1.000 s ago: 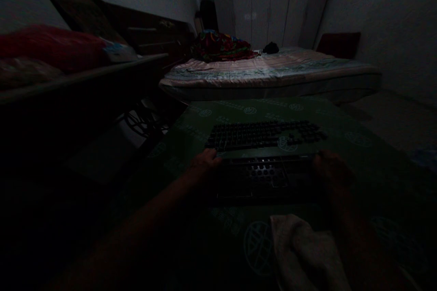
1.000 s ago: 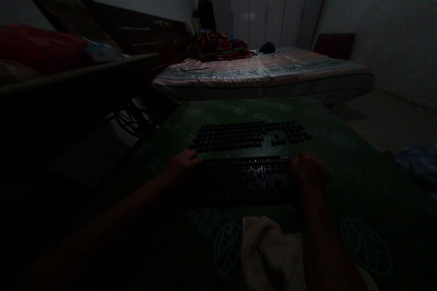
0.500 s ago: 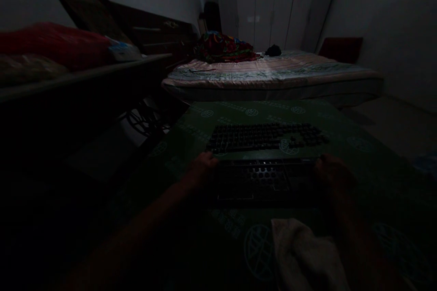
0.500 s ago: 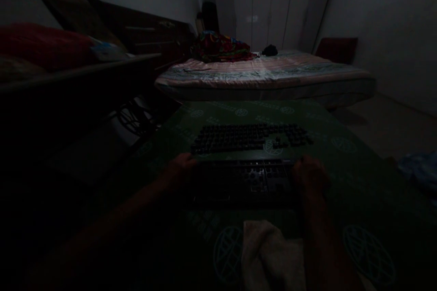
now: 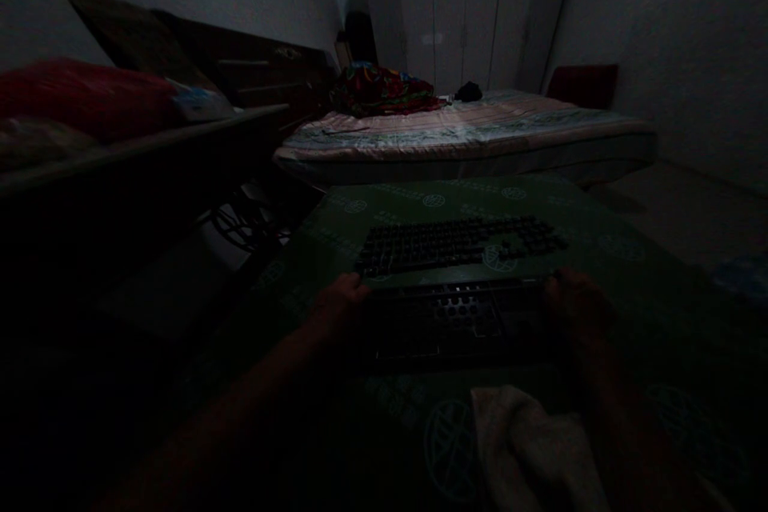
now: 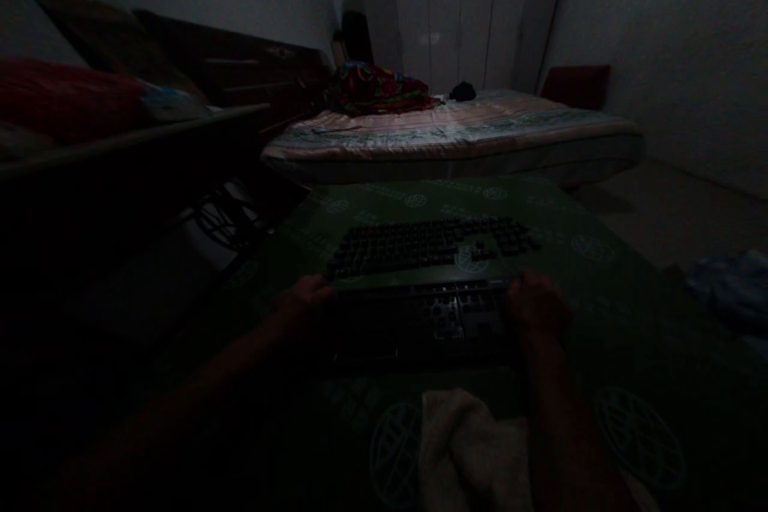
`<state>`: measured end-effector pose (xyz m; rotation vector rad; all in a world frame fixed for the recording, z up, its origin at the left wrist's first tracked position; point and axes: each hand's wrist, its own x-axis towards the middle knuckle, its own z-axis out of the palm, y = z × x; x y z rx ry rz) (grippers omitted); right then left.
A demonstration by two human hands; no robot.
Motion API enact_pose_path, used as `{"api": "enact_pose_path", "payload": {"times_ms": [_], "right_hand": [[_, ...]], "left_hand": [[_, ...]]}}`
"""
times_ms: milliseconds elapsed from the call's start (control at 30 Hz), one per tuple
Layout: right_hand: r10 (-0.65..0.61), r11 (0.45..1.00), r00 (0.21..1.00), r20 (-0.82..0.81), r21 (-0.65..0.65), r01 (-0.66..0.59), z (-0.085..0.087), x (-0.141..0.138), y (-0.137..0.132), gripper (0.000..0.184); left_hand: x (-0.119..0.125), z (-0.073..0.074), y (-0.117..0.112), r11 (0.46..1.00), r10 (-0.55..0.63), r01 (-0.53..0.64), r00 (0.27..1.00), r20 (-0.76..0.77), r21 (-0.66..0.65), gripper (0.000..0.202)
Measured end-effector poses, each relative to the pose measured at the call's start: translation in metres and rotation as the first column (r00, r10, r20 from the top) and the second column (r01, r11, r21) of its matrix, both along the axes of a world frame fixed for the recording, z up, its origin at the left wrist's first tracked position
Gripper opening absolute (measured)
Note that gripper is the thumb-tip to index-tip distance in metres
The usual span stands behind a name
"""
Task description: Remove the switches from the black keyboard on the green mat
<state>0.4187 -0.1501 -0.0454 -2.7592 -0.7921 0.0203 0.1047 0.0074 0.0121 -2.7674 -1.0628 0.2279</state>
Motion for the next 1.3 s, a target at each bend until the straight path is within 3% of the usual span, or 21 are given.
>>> {"api": "enact_pose_path", "payload": {"times_ms": [100, 200, 333, 567, 733, 900, 1133, 1300], "right_hand": [[0.005, 1.000, 1.000, -0.010, 0.014, -0.005, 0.002, -0.001, 0.000, 0.032], [0.011, 0.999, 1.000, -0.013, 0.032, -0.010, 0.004, -0.003, 0.000, 0.033], [0.011, 0.999, 1.000, -0.010, 0.040, -0.010, 0.004, -0.004, -0.001, 0.034], [-0.004, 0.999, 1.000, 0.020, 0.033, 0.004, -0.001, -0.001, -0.001, 0.034], [-0.005, 1.000, 1.000, 0.007, 0.026, 0.005, 0.002, -0.001, -0.001, 0.033], [-0.010, 1.000, 1.000, 0.002, 0.027, 0.010, 0.005, -0.002, -0.001, 0.032], [-0.021, 1.000, 1.000, 0.010, 0.014, 0.021, 0.005, -0.002, 0.000, 0.032], [-0.002, 1.000, 1.000, 0.018, 0.017, 0.002, 0.004, -0.002, -0.001, 0.032]], "left_hand": [[-0.013, 0.002, 0.002, 0.998, 0.049, -0.049, 0.999, -0.003, 0.037, 0.027], [-0.011, 0.000, -0.002, 0.997, 0.067, -0.068, 0.998, 0.014, 0.037, 0.026], [0.009, -0.007, -0.010, 0.999, 0.044, -0.043, 0.994, 0.095, -0.014, 0.025], [0.058, -0.012, -0.027, 0.990, -0.088, 0.106, 0.980, 0.176, -0.095, 0.026], [0.072, -0.013, -0.030, 0.981, -0.174, 0.184, 0.976, 0.130, -0.066, 0.022], [0.040, -0.006, -0.016, 0.989, -0.144, 0.146, 0.989, 0.032, -0.039, 0.023], [-0.025, 0.006, 0.010, 0.997, 0.073, -0.073, 0.997, -0.027, 0.015, 0.026], [-0.017, -0.003, 0.007, 0.999, 0.054, -0.054, 0.997, 0.060, -0.001, 0.026]]}}
